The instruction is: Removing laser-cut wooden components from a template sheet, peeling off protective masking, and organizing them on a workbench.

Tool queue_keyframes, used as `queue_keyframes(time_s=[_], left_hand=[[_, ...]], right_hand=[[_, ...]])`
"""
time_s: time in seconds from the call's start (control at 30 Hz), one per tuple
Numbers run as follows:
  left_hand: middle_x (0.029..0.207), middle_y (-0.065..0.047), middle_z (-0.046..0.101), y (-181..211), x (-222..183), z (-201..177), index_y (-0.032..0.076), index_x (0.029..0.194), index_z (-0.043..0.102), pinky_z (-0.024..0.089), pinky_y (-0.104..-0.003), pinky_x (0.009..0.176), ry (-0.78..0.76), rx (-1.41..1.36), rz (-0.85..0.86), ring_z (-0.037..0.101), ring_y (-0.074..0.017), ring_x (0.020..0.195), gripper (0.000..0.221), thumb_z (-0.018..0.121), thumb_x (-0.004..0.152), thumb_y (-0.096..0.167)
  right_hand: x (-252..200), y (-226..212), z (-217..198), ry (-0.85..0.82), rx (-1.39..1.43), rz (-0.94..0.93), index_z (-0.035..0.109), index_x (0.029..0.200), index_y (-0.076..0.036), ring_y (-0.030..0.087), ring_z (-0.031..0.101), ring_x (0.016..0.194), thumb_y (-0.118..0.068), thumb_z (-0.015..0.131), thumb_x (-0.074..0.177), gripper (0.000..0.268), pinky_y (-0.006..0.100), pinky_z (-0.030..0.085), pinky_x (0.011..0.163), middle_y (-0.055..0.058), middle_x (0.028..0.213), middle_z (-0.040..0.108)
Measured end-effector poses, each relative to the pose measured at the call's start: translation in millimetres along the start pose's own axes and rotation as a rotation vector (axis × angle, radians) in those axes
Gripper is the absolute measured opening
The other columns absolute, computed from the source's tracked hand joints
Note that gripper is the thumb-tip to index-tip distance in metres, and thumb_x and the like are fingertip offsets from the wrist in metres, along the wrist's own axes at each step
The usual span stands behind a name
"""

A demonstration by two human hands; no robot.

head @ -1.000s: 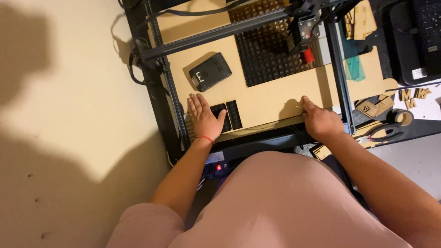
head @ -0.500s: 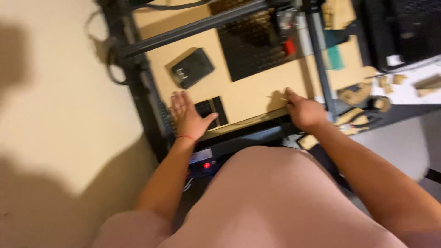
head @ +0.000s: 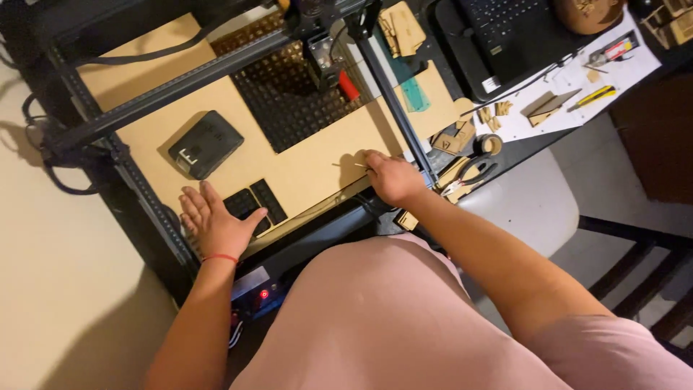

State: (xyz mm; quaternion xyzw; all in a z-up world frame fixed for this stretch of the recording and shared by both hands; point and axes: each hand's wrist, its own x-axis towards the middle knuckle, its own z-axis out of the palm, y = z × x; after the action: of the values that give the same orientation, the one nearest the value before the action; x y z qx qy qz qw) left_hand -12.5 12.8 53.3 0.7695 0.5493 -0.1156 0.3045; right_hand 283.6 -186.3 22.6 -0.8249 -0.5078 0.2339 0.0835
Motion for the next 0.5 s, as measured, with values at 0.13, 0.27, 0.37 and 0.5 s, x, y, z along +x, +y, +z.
queue_keyframes(time_s=[0.13, 0.27, 0.37, 0.5], left_hand=[[0.163, -0.026, -0.007, 1, -1, -2, 0.005, 0.160, 0.002, -0.004, -0.054, 0.121, -0.007, -0.026, -0.002, -0.009, -0.0402, 0.151, 0.125, 0.070, 0.074, 0.064], [0.163, -0.026, -0.007, -2, 0, 1, 0.004, 0.160, 0.001, -0.004, -0.055, 0.121, -0.005, -0.022, 0.011, -0.010, -0.0418, 0.151, 0.124, 0.071, 0.076, 0.062], [0.163, -0.028, -0.006, -1, 1, 2, 0.003, 0.160, 0.002, -0.004, -0.056, 0.120, 0.006, -0.010, 0.011, -0.009, -0.0439, 0.151, 0.124, 0.073, 0.076, 0.061], [0.164, -0.025, -0.006, -9, 5, 9, 0.005, 0.160, 0.002, -0.005, -0.054, 0.121, 0.006, -0.016, 0.023, -0.009, -0.0412, 0.151, 0.124, 0.073, 0.078, 0.063]], right_hand=[[6, 11, 12, -0.010, 0.006, -0.063, 0.055, 0.119, -0.014, 0.043, 0.067, 0.099, -0.026, 0.051, 0.097, 0.026, 0.054, 0.055, 0.088, 0.011, 0.130, 0.062], [6, 12, 11, -0.074, -0.015, -0.030, 0.054, 0.115, -0.018, 0.042, 0.067, 0.100, -0.035, 0.049, 0.097, 0.025, 0.052, 0.054, 0.090, 0.006, 0.134, 0.059], [7, 9, 2, -0.134, -0.008, -0.010, 0.054, 0.117, -0.020, 0.041, 0.067, 0.102, -0.037, 0.045, 0.098, 0.027, 0.052, 0.054, 0.092, 0.002, 0.137, 0.058], [3, -6, -13, -0.167, -0.050, 0.062, 0.057, 0.119, -0.017, 0.043, 0.068, 0.101, -0.036, 0.045, 0.098, 0.031, 0.052, 0.053, 0.093, 0.002, 0.141, 0.055]])
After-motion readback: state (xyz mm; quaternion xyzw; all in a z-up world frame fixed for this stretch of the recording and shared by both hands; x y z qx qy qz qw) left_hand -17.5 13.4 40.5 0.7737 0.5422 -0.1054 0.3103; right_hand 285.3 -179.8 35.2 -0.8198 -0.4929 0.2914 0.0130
